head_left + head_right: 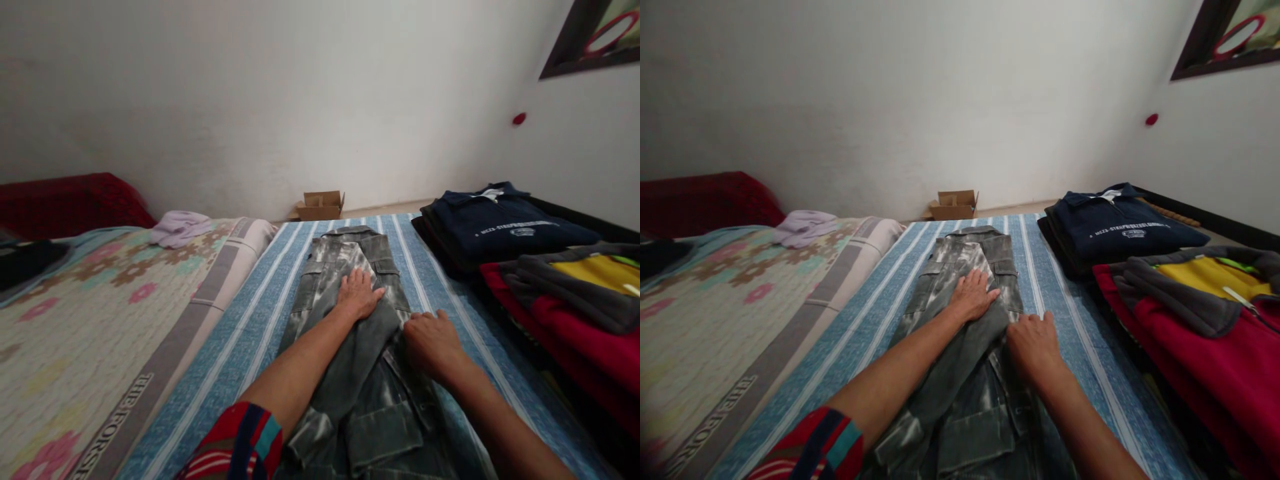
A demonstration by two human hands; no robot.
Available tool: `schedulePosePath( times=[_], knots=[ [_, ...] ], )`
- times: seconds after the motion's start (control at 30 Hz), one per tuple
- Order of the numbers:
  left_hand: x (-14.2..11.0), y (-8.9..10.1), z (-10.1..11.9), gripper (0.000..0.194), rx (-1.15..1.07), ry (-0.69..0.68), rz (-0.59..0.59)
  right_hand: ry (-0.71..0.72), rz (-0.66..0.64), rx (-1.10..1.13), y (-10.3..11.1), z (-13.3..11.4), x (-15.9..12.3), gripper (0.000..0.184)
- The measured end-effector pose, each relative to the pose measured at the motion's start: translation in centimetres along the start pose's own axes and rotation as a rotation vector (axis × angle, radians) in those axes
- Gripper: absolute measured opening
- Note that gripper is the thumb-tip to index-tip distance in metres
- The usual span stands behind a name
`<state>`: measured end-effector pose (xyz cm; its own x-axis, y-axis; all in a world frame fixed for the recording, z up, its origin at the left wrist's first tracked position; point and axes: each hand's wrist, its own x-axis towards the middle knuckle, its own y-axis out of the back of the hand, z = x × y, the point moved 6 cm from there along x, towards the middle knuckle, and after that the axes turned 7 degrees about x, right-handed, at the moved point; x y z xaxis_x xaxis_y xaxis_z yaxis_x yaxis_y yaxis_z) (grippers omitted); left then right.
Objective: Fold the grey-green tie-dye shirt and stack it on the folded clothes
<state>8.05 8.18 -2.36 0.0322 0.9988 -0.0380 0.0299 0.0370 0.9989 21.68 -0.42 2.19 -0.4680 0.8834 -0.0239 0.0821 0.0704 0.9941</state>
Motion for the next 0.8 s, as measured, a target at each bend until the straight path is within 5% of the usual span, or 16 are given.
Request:
schedulePosePath(
  times=[0.13, 0.23, 0.43, 0.8],
  knots=[
    [0.0, -0.4, 0.0, 0.073, -0.021, 0.001, -0.027, 0.061, 0.155, 0.172, 2.5, -0.7, 0.8, 0.028],
    [0.0, -0.5, 0.0, 0.069, -0.005, -0.007, -0.046, 0.188, 0.228, 0.304, 0.7, -2.0, 1.9, 0.034],
    [0.0, -0.4, 0.1, 0.072, 0.001, -0.008, -0.037, 0.196, 0.193, 0.229, -5.8, -1.9, 1.7, 0.051],
    [0.3, 0.1, -0.2, 0.063, -0.043, 0.009, -0.021, 0.146, 0.052, 0.231, -5.7, -1.7, 1.4, 0.054]
  ],
)
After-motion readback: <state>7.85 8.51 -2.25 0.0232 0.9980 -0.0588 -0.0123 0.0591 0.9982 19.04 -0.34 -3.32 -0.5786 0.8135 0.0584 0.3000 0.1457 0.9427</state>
